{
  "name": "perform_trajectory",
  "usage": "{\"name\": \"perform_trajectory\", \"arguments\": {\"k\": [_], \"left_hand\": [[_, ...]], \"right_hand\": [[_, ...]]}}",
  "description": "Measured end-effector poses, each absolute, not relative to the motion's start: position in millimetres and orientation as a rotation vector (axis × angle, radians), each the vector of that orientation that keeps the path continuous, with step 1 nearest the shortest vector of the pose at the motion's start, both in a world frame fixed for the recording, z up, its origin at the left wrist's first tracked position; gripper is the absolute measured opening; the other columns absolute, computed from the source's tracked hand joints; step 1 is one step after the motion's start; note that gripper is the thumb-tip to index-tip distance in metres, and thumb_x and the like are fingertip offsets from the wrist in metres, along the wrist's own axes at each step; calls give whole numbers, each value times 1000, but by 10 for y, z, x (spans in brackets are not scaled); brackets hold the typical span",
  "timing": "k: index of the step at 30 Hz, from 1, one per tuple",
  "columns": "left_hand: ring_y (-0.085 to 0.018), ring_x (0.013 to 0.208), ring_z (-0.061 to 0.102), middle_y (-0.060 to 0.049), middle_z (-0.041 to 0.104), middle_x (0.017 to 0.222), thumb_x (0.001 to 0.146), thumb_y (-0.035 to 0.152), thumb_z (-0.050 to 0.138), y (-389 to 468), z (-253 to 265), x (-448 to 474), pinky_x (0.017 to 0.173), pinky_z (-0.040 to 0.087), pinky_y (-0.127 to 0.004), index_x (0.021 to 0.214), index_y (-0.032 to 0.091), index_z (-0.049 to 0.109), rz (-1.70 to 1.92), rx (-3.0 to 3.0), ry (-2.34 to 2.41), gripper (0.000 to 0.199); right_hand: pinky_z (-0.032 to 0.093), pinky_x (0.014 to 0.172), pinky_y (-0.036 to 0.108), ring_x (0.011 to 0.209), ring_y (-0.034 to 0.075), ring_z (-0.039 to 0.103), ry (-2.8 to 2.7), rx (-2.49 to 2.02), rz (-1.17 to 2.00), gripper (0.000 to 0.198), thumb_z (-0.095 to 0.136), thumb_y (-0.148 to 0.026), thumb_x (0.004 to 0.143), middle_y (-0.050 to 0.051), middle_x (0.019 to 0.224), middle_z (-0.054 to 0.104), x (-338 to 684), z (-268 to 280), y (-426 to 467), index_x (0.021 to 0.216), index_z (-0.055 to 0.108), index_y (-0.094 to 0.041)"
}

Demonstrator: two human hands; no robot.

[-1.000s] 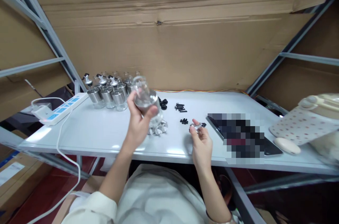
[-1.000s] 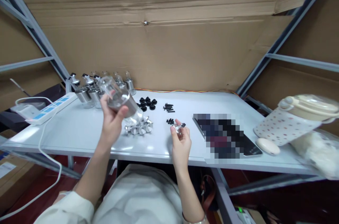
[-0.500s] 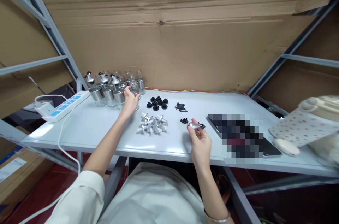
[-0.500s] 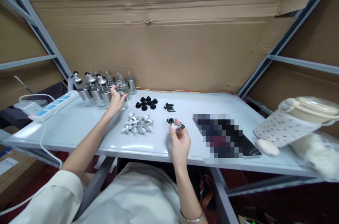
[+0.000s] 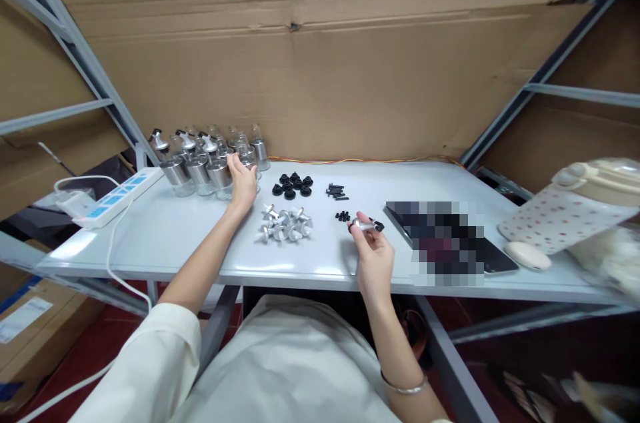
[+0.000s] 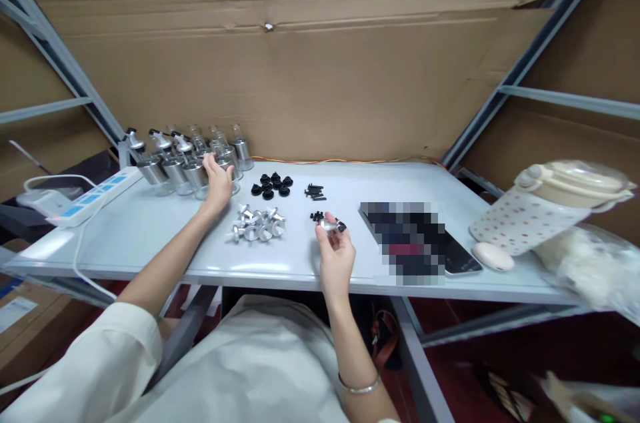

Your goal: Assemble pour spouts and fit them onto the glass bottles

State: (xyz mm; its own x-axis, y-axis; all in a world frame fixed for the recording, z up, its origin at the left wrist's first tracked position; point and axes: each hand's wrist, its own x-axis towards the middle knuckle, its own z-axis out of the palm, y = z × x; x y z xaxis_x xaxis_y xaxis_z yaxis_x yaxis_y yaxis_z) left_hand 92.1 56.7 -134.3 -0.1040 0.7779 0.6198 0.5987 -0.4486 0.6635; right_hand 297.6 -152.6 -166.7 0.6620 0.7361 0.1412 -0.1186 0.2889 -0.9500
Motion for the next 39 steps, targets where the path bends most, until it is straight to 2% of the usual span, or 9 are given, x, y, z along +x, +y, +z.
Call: {"name": "perform_trajectory", "arguments": {"k": [9, 13, 16, 19, 22, 25, 31, 34, 39], "left_hand": [[-28, 144, -1, -29, 0, 150, 84, 8, 44, 482, -1291, 894, 117, 7, -42, 140, -3, 10, 1577, 2084, 1538, 68], [-30, 143, -4, -24, 4, 151, 76, 6, 51, 276, -1037, 939, 117, 5, -45, 140, 4, 16, 1658, 2029, 1505, 73], [-29, 138, 24, -21, 27, 143, 76, 11, 53, -149, -882, 1055, 112, 27, -44, 131, 10, 33, 1710, 1913, 1409, 59], [-22, 99, 61, -11, 55, 109, 83, 27, 49, -726, -973, 1295, 74, 55, -33, 114, 17, 44, 1446, 1687, 1045, 33], [-13, 71, 64, -9, 56, 106, 78, 40, 61, -1175, -1227, 1600, 52, 49, -22, 114, 20, 42, 945, 1484, 742, 45], [-10, 62, 62, -9, 56, 110, 73, 49, 65, -1331, -1405, 1810, 54, 49, -24, 114, 21, 39, 816, 1269, 658, 57], [-14, 87, 61, -5, 60, 100, 68, 45, 72, -1287, -1432, 1827, 77, 48, -26, 106, 18, 47, 926, 1019, 542, 52], [-12, 84, 58, -4, 59, 100, 64, 34, 76, -1293, -1429, 1812, 77, 45, -25, 99, 17, 51, 984, 1121, 667, 47], [-9, 71, 52, 4, 51, 77, 62, 22, 73, -1313, -1480, 1828, 65, 39, -21, 82, 19, 42, 993, 1280, 692, 36]], "right_hand": [[44, 94, 42, 97, 24, 65, -641, -1092, 665, 49, 68, -38, 70, 14, 105, 69, 2980, -1684, -1531, 110, 63, -9], [45, 93, 44, 97, 25, 65, -641, -1101, 695, 51, 71, -38, 67, 14, 99, 71, 2961, -1630, -1550, 109, 64, -10], [47, 93, 45, 96, 26, 66, -637, -1083, 711, 51, 73, -38, 65, 13, 99, 71, 2944, -1606, -1556, 107, 65, -12], [47, 92, 47, 96, 26, 66, -676, -1047, 744, 47, 75, -38, 64, 12, 99, 72, 2956, -1611, -1558, 104, 66, -14], [48, 91, 45, 97, 26, 65, -818, -1007, 858, 45, 77, -39, 64, 10, 100, 71, 3006, -1629, -1573, 102, 68, -17], [50, 87, 40, 98, 24, 63, -944, -966, 982, 39, 73, -41, 69, 9, 106, 69, 3062, -1630, -1605, 102, 69, -20], [49, 88, 35, 103, 21, 57, -1152, -932, 1102, 35, 66, -35, 77, 6, 127, 54, 3073, -1563, -1642, 110, 65, -24], [49, 85, 32, 107, 20, 53, -1050, -987, 894, 36, 66, -32, 75, 5, 115, 55, 3057, -1559, -1613, 111, 62, -25], [48, 65, 27, 74, 14, 51, -1087, -1115, 623, 26, 65, -35, 76, 1, 86, 49, 3024, -1617, -1590, 97, 65, -21]]}}
